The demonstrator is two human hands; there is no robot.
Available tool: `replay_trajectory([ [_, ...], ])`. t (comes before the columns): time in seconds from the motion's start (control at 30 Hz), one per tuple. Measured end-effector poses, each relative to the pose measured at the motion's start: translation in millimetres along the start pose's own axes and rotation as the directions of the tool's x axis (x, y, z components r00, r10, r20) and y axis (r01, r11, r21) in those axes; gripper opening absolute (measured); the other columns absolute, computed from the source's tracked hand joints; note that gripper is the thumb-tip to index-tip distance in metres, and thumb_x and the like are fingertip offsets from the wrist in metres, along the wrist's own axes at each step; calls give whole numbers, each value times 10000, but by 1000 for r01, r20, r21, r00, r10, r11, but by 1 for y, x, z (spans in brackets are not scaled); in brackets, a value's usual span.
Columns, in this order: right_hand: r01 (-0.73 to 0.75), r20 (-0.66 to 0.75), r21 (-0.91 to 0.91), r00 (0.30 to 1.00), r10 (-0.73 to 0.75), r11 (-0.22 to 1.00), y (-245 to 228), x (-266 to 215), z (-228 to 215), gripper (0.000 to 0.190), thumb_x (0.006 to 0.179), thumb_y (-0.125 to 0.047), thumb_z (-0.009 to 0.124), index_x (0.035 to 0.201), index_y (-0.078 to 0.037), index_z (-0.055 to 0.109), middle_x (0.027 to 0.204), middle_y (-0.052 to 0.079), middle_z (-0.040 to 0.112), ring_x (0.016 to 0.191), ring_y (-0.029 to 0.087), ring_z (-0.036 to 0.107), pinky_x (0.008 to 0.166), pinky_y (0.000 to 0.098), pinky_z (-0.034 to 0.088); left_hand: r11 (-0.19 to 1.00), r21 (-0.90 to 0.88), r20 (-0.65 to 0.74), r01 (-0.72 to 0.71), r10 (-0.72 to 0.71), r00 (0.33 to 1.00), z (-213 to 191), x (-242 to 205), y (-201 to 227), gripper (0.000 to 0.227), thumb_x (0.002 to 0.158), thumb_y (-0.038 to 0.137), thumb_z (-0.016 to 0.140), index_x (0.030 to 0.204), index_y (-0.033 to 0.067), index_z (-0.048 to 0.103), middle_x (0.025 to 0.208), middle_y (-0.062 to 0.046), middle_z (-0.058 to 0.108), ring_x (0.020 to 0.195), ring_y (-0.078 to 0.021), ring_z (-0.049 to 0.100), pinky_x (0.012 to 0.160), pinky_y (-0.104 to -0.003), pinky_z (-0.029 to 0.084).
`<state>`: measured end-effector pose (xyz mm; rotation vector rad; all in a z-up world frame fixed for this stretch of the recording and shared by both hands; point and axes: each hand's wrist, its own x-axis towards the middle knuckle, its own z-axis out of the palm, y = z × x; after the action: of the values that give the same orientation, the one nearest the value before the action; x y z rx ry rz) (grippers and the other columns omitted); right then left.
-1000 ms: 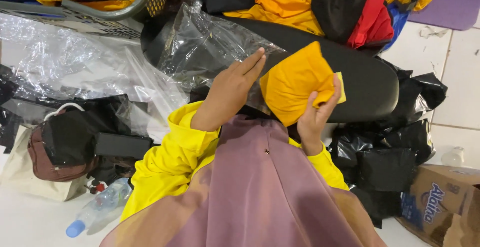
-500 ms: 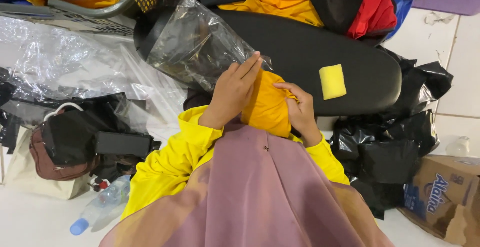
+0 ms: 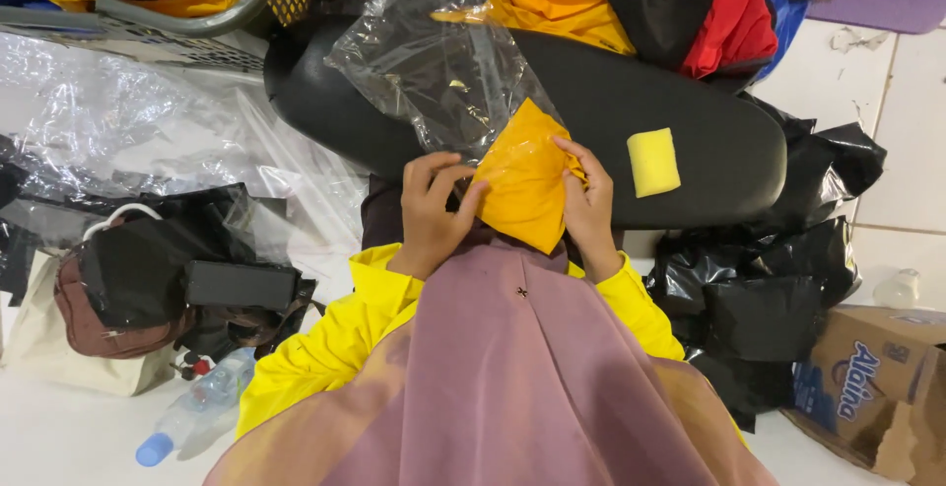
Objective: The person wipes a yellow textile object with a sponge while it is placed on a black surface, then folds the yellow textile and places it into a clear plastic bag, which they then put into a black plastic bag.
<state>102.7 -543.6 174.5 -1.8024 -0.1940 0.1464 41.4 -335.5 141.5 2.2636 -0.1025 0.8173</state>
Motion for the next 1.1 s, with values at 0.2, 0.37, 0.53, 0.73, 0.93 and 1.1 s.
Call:
replay_trajectory([
  [0.2, 55, -195, -58, 979, -65, 997, 1, -2, 6, 445, 1013, -64, 482, 1458, -65, 482, 1432, 163, 513, 1380, 310, 479, 1167, 466, 379, 879, -292, 80, 377, -371, 925, -3, -17, 23, 373, 852, 263, 881, 1103, 66, 687, 1090, -67, 599, 1024, -237, 653, 867, -266, 571],
  [0.37, 624, 265, -561, 758, -596, 544, 21, -8, -23, 565, 1012, -591, 507, 1355, -172, 669, 1535, 171, 480, 1488, 454, 335, 1176, 614, 255, 800, -343, 72, 492, -500, 863, 1, -18, 23, 342, 839, 186, 896, 1058, 40, 678, 984, -72, 563, 883, -235, 667, 752, -290, 630],
  [0.53, 689, 530, -504, 723, -443, 521, 28, -17, -35, 740, 779, -556, 731, 1467, -330, 578, 1599, 135, 450, 1482, 482, 341, 1171, 616, 304, 732, -347, 101, 586, -592, 799, -5, -32, 22, 320, 859, 183, 883, 1030, 51, 646, 895, -73, 590, 784, -216, 682, 669, -273, 627],
  [0.73, 687, 511, -546, 727, -459, 480, 32, 2, -18, 489, 1004, -161, 520, 1473, -272, 606, 1545, 194, 498, 1408, 453, 475, 1197, 561, 348, 809, -323, 70, 491, -497, 865, -5, -35, 24, 96, 905, 83, 803, 955, 73, 722, 798, -73, 683, 709, -236, 735, 622, -291, 625],
  [0.93, 694, 507, -638, 705, -495, 334, 36, 14, 18, 515, 1014, -89, 530, 1517, -194, 563, 1522, 240, 505, 1381, 400, 525, 1228, 509, 336, 850, -313, 60, 424, -428, 902, -1, -39, 23, 62, 884, 116, 813, 901, 123, 754, 744, -42, 721, 671, -210, 738, 602, -277, 607],
  [1.1, 698, 474, -567, 710, -521, 437, 21, 15, 39, 607, 946, -103, 687, 1530, -168, 533, 1591, 257, 403, 1435, 469, 427, 1206, 504, 359, 744, -358, 153, 565, -550, 821, -10, -31, 26, 130, 864, 102, 833, 900, 73, 711, 751, -113, 718, 702, -281, 742, 626, -332, 620],
])
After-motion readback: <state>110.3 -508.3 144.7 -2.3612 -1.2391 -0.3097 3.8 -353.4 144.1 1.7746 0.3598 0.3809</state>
